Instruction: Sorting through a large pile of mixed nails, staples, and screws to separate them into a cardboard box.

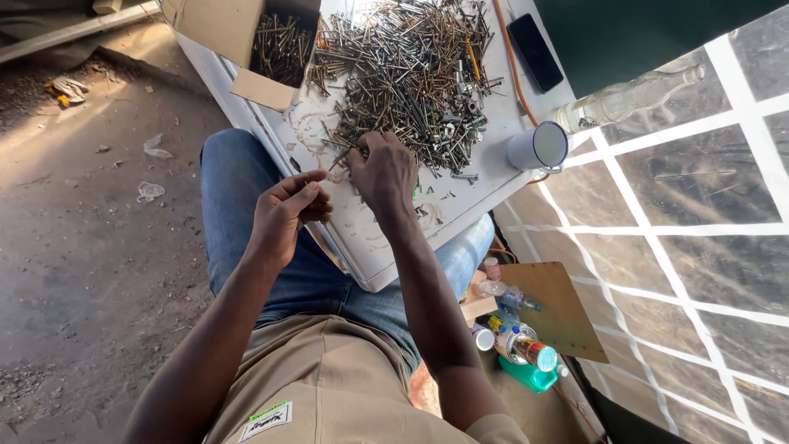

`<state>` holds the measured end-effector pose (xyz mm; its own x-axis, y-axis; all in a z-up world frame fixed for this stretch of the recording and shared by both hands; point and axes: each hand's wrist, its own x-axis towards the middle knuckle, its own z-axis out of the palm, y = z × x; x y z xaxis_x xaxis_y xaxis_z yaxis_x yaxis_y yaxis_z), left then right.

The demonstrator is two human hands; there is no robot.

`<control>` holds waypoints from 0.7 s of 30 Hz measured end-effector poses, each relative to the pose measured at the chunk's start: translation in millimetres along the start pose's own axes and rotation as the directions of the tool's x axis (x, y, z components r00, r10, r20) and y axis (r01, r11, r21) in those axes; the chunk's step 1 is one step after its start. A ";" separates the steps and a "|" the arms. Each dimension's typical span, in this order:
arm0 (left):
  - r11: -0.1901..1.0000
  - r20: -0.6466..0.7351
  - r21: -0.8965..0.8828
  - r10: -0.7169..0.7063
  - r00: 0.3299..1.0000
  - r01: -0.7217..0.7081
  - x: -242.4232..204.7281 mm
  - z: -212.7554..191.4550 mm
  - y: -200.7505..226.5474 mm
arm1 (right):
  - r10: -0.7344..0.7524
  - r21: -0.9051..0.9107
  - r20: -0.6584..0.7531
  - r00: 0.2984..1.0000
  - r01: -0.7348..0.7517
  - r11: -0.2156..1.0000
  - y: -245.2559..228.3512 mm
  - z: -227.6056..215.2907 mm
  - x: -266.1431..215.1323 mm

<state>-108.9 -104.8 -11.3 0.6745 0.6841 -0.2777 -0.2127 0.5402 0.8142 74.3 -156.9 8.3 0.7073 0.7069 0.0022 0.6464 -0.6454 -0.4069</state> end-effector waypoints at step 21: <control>0.888 0.183 -0.425 -0.103 0.978 0.173 17.9 45.1 -7.2 | 0.042 0.777 0.150 0.988 -0.144 0.612 7.9 -61.4 -49.3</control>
<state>-63.4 -118.5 0.8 0.8105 0.5239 -0.2619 -0.3731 0.8065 0.4587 62.2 -214.6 61.0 0.6825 0.7148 -0.1523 0.0714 -0.2725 -0.9595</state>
